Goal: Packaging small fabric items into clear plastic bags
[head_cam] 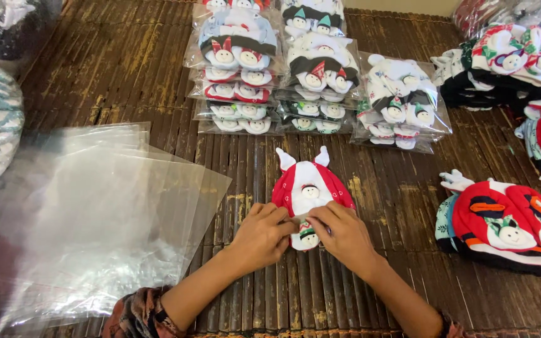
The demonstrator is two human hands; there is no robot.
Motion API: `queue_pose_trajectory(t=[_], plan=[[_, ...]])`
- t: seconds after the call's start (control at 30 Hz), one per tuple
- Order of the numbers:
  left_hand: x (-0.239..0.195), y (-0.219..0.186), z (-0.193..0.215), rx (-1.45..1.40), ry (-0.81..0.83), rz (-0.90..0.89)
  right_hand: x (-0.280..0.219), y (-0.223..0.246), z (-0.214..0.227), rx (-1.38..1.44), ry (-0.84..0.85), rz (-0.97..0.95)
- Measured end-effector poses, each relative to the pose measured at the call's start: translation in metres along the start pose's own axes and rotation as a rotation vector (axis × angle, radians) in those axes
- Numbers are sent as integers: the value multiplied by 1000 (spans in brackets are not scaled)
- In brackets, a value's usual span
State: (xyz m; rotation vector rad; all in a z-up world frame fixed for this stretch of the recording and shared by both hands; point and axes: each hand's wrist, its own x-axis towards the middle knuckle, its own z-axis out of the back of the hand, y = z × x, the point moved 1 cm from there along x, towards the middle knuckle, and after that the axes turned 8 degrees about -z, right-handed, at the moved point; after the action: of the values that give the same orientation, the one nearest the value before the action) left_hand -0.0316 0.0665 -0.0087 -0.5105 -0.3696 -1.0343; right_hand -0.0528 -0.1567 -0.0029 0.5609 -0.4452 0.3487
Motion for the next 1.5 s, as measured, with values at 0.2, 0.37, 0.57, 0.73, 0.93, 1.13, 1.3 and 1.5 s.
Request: queue_pose_trajectory(t=[0.2,0.37,0.57,0.73,0.93,1.13,1.3,1.5], plan=[[0,0,2,-43,-38,8,4,-33,20,168,37,-167],[6,-6,5,-90,-111,58,8,-33,58,174,121,-342],[9,-14,7,-16,-91,-33,-12,-55,24,187,227,-361],[5,-9,-3,68,-60,-32,-11,-50,15,221,188,-452],[2,-4,-11,97,-46,-30,-13,-53,5,221,142,-492],[0,10,5,21,23,43,-11,-56,12,301,68,-510],[-26,40,80,307,138,134,-12,-60,26,363,34,-570],[-99,123,144,349,754,865,-13,-61,31,503,54,-641]])
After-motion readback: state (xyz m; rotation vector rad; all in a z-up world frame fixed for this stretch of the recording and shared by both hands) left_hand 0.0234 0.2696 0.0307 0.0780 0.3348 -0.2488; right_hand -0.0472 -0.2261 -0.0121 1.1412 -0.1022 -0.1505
